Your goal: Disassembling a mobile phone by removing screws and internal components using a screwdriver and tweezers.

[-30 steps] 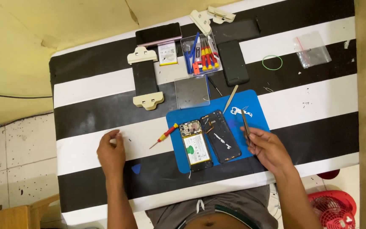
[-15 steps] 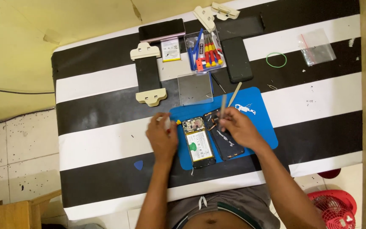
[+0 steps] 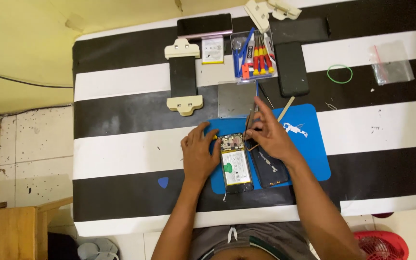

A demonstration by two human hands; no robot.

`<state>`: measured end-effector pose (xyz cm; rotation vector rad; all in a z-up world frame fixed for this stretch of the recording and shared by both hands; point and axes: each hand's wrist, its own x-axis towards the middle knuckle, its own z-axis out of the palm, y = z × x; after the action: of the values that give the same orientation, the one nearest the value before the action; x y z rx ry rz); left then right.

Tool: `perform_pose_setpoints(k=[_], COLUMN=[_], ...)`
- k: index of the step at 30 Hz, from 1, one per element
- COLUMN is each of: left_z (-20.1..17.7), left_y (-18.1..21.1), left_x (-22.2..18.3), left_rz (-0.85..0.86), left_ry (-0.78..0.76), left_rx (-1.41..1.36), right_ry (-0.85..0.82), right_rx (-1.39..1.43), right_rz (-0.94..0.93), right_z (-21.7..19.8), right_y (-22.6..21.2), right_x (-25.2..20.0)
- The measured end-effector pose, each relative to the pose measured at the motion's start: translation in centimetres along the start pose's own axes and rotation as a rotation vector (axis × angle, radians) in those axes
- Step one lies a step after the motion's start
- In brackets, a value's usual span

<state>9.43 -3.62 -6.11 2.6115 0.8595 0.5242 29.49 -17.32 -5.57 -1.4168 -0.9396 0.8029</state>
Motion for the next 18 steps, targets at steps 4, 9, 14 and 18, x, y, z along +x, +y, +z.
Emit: perform_pose_setpoints(k=[4,9,14,18], left_z=[-0.2,-0.2,-0.2,-0.4], left_y=[0.1,0.2,0.1,0.1], left_x=[0.1,0.2,0.2,0.2], left_rz=[-0.016,-0.018,-0.024,-0.019], left_ry=[-0.017,0.004,0.003,0.013], left_rx=[-0.012,-0.03,-0.044,-0.057], right_ry=[0.027,-0.025,-0.024,-0.036], right_rx=[-0.07,-0.208,-0.235,-0.274], right_rz=[0.038,0.006,0.0,0.006], right_z=[0.6,0.8,1.1,1.2], right_y=[-0.4,-1.6,-1.9,-2.2], right_x=[-0.3,0.0,0.0,0.1])
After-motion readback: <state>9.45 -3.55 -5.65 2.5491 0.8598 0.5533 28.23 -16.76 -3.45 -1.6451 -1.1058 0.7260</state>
